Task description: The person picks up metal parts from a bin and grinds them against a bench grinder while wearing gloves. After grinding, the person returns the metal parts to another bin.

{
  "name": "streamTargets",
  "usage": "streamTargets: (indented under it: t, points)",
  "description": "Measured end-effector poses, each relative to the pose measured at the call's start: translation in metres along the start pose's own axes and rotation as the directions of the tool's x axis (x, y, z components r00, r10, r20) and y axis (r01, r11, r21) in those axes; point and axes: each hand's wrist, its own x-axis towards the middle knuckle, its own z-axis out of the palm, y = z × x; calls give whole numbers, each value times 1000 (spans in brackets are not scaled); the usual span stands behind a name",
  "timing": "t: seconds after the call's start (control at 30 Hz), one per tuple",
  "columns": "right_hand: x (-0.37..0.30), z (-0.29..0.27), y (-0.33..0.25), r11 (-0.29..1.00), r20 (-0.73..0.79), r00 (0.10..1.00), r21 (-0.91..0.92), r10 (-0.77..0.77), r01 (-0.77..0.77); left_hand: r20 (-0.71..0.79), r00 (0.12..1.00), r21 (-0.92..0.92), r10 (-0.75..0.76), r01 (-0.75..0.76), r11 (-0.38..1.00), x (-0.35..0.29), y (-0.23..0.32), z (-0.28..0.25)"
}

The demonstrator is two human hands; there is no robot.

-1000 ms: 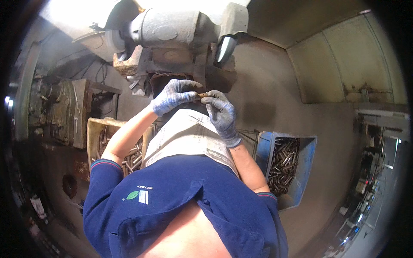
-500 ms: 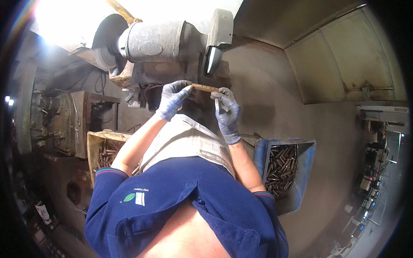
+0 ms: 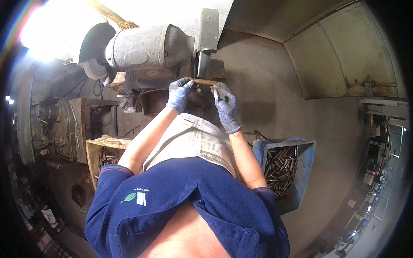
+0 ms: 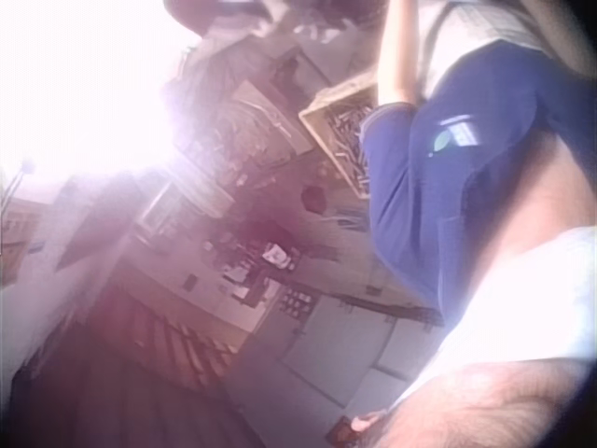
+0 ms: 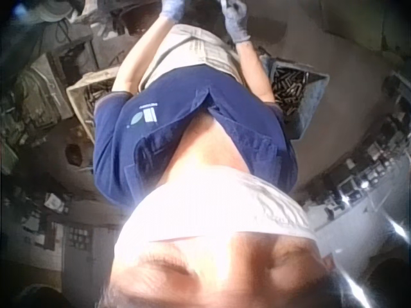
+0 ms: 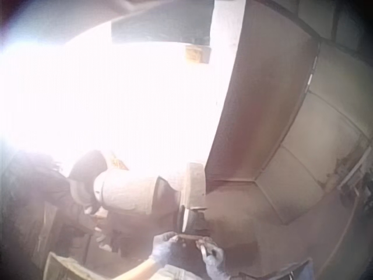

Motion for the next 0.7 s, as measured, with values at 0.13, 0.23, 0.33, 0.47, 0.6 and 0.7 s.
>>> streamTargets:
  t: [0.13, 0.23, 0.33, 0.47, 0.6, 0.7]
  points:
    - [9, -12, 10, 997, 46, 998, -67, 33, -30, -35, 999, 51, 3, -1, 999, 5, -1, 8]
    - [10, -10, 10, 997, 74, 995, -22, 72, -70, -45, 999, 21, 8, -7, 1000, 7, -2, 9]
    - [12, -7, 15, 998, 87, 994, -1, 61, -61, -121, 993, 40, -6, 11, 999, 3, 6, 9]
    - [16, 12, 22, 997, 76, 994, 8, 75, -75, -151, 988, 1, -13, 14, 1000, 10, 2, -11]
    - [19, 25, 35, 998, 105, 993, -9, 58, -58, -161, 987, 43, 16, -9, 999, 14, 5, -29]
    - [19, 24, 34, 997, 116, 991, -25, 72, -69, -162, 987, 67, 18, -8, 998, 14, 7, -30]
